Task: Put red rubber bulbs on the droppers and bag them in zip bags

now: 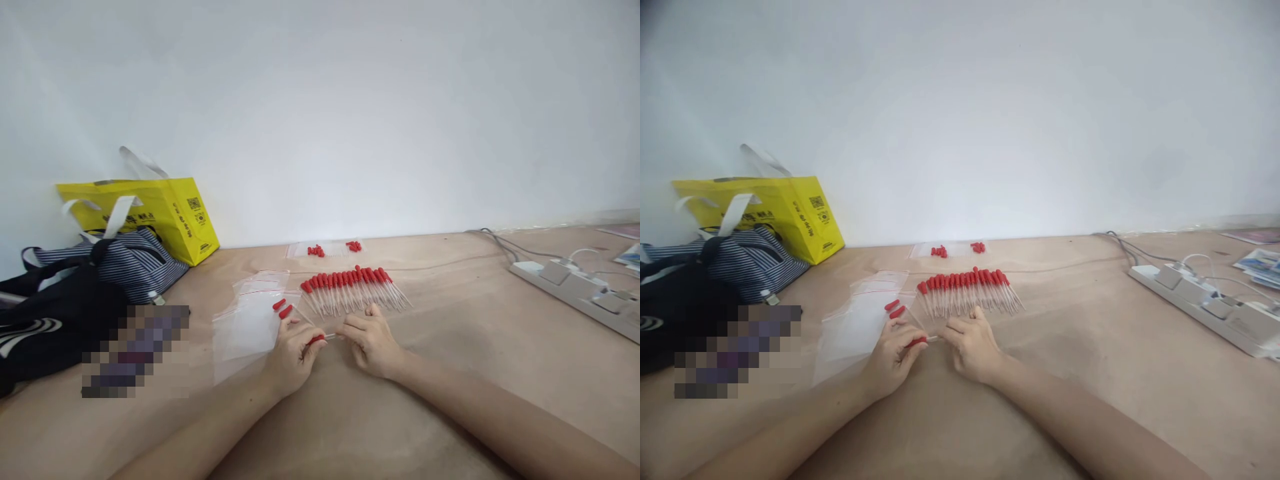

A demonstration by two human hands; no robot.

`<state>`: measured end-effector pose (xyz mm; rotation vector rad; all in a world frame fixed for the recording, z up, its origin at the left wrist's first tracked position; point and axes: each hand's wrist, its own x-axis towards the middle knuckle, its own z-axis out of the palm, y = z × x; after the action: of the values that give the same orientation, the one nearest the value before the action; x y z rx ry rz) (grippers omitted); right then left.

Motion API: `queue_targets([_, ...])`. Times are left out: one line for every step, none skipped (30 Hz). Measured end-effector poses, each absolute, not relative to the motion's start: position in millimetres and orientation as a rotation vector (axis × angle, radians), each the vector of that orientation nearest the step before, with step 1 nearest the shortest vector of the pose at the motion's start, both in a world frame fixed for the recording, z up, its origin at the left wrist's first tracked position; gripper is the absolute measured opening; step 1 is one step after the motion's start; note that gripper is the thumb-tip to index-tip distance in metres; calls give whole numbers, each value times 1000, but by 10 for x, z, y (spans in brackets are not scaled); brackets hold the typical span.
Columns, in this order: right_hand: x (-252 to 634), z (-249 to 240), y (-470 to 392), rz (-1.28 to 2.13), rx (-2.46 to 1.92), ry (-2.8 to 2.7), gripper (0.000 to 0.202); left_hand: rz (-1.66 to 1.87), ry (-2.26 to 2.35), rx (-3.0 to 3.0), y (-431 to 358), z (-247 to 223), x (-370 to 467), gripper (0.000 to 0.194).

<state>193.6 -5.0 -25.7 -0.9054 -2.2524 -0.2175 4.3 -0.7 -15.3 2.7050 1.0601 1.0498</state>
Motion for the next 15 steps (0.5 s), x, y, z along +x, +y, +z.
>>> queue_targets([1922,-259,-54,-206,-903,-2248,25,1042,1062,2713,-12,-151,45,17])
queue_targets([1908,-263,-57,-192,-900,-2245,26,1032,1066,2718,-15,-151,47,18])
queue_targets([1895,-270,-57,-177,-896,-2244,26,1020,1071,2721,-17,-153,48,19])
queue_targets([1883,-278,-56,-163,-892,-2245,26,1006,1077,2722,-16,-156,49,19])
queue_targets([1874,-288,-53,-149,-891,-2250,26,989,1085,2721,-12,-159,49,20])
queue_targets([1867,-297,-47,-134,-895,-2257,25,968,1096,2717,-5,-161,48,20])
queue_targets([1864,-304,-40,-118,-903,-2265,24,943,1106,2715,5,-162,46,20])
queue_targets([1865,-306,-30,-100,-913,-2275,23,916,1118,2713,18,-158,43,20])
queue_targets([1869,-304,-20,-83,-923,-2290,22,892,1132,2713,31,-151,39,20])
queue_targets([1877,-295,-11,-67,-930,-2310,22,874,1147,2714,46,-139,34,20])
queue_targets([1887,-280,-2,-56,-935,-2335,22,862,1161,2719,59,-123,28,19])
queue_targets([1900,-261,4,-56,-939,-2360,22,857,1175,2726,71,-104,22,18])
queue_targets([1913,-240,7,-70,-949,-2379,22,859,1189,2735,81,-85,16,18])
queue_targets([1925,-220,9,-96,-963,-2394,22,860,1199,2745,89,-68,8,17])
queue_targets([1937,-201,9,-129,-984,-2401,22,862,1204,2757,97,-54,0,18])
